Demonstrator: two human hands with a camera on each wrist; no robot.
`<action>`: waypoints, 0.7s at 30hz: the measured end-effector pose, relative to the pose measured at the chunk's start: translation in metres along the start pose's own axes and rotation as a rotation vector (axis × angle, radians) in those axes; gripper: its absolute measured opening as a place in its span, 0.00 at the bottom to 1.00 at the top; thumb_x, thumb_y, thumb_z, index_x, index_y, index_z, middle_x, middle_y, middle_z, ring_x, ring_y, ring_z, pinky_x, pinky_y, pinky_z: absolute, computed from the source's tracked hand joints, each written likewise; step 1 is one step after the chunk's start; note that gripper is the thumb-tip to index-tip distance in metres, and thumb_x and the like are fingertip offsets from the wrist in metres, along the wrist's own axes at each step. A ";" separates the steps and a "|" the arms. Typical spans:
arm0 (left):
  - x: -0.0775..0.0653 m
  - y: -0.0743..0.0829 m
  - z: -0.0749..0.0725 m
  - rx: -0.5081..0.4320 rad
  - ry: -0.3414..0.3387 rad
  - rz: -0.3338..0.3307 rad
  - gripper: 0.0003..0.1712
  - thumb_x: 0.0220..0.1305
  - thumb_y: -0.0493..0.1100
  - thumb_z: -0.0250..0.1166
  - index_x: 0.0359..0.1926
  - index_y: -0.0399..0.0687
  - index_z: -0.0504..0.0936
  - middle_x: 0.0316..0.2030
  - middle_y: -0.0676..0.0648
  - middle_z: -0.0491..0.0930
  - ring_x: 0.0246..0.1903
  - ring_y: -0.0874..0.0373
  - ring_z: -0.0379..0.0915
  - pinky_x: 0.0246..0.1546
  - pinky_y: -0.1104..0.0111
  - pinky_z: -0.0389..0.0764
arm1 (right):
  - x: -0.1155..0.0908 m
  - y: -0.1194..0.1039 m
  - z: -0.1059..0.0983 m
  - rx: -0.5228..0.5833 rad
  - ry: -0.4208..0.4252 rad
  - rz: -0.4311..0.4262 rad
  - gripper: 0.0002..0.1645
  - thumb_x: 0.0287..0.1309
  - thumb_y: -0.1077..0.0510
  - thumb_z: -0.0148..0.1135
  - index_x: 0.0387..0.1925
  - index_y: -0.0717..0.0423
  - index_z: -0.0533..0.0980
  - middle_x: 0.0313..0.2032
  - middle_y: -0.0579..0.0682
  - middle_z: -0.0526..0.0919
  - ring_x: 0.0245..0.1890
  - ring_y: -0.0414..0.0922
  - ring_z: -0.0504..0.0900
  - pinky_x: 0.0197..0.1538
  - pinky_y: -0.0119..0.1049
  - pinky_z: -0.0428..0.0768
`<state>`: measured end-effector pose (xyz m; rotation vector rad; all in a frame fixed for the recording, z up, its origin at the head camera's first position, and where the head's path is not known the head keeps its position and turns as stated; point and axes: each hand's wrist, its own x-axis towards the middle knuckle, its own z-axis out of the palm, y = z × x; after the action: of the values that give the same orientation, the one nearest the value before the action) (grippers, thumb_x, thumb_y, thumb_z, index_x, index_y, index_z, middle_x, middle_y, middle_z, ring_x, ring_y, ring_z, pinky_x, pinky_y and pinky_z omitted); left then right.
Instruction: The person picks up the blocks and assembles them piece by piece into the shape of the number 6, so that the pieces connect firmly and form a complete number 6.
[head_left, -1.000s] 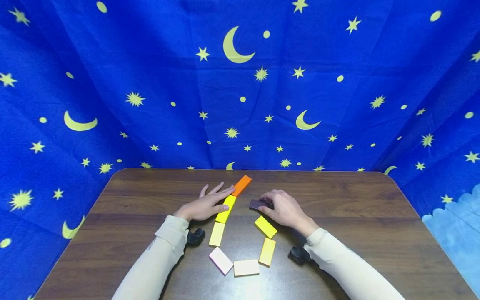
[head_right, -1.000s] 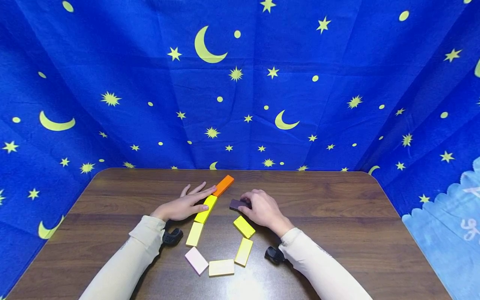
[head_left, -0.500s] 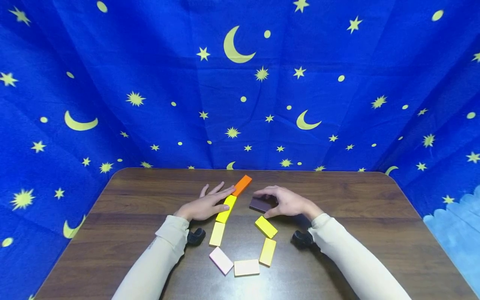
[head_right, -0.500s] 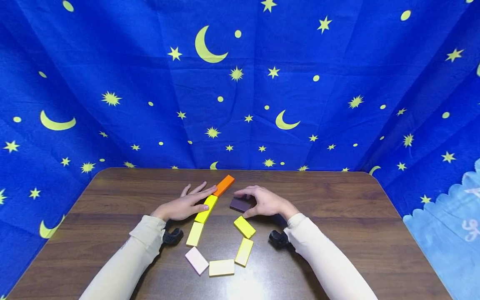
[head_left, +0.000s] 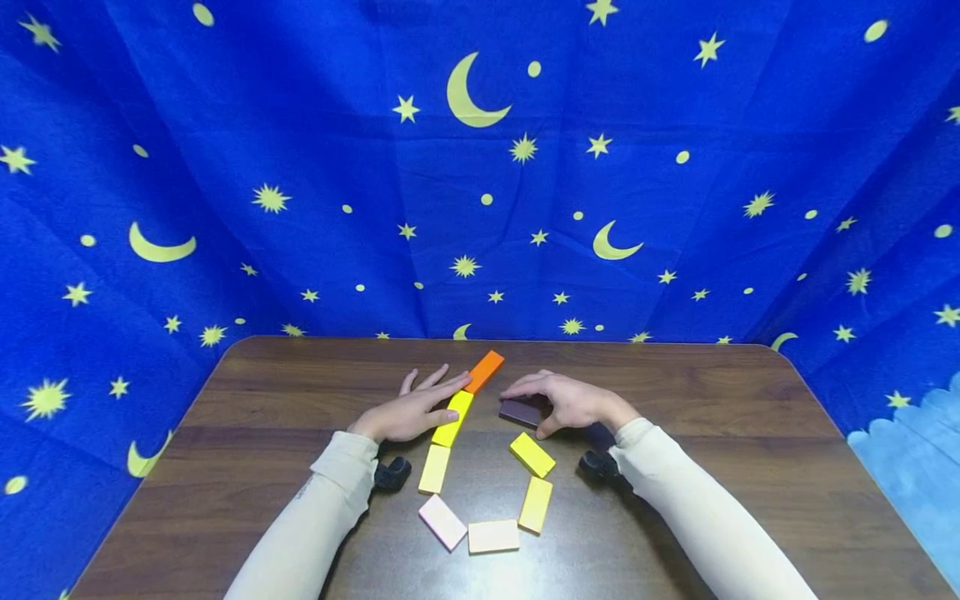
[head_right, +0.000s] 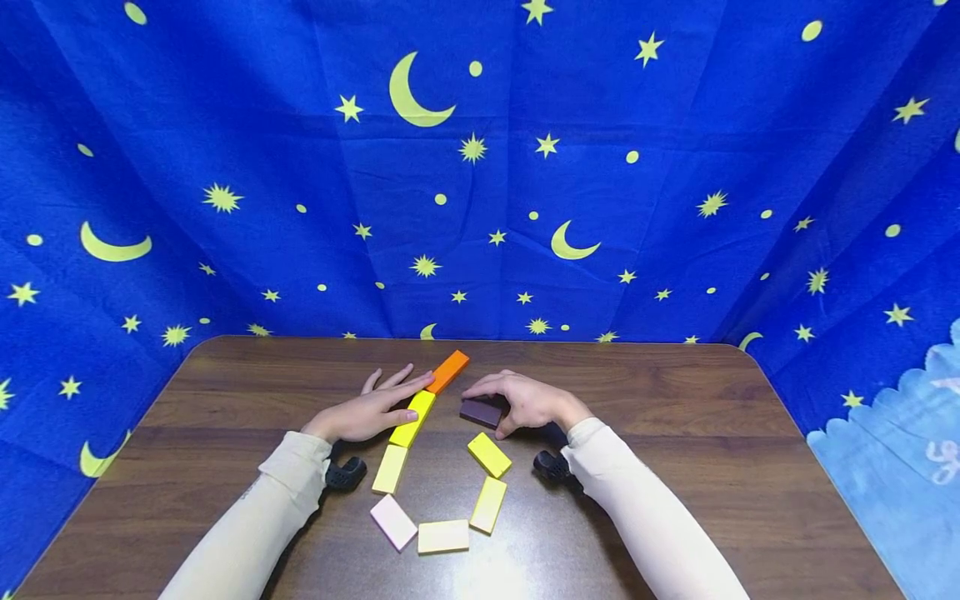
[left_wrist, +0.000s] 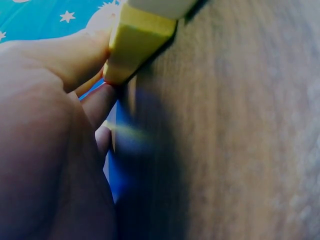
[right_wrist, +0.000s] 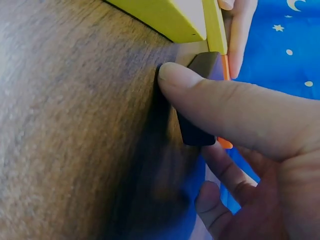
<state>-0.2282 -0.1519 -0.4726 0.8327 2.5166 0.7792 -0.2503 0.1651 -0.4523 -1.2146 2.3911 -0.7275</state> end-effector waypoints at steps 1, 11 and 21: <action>0.000 0.000 0.000 0.001 0.000 0.003 0.38 0.77 0.57 0.51 0.80 0.57 0.50 0.79 0.53 0.49 0.79 0.48 0.27 0.71 0.43 0.19 | 0.000 0.000 0.000 -0.009 -0.001 -0.001 0.44 0.48 0.62 0.78 0.69 0.50 0.73 0.66 0.52 0.74 0.61 0.52 0.70 0.59 0.50 0.72; -0.002 0.001 0.000 -0.002 0.002 0.016 0.38 0.78 0.57 0.51 0.80 0.55 0.50 0.79 0.52 0.49 0.78 0.46 0.28 0.70 0.41 0.20 | 0.001 -0.001 0.000 -0.006 0.006 0.057 0.43 0.49 0.61 0.78 0.68 0.48 0.73 0.63 0.50 0.76 0.58 0.48 0.72 0.59 0.48 0.73; -0.002 0.003 -0.001 -0.009 0.003 0.004 0.38 0.77 0.57 0.51 0.80 0.56 0.51 0.79 0.52 0.49 0.79 0.47 0.28 0.70 0.42 0.19 | 0.000 -0.001 0.002 -0.032 0.070 0.037 0.35 0.50 0.60 0.76 0.62 0.51 0.77 0.58 0.49 0.79 0.57 0.49 0.74 0.61 0.51 0.73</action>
<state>-0.2259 -0.1519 -0.4698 0.8339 2.5130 0.7933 -0.2483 0.1639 -0.4535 -1.1725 2.4846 -0.7340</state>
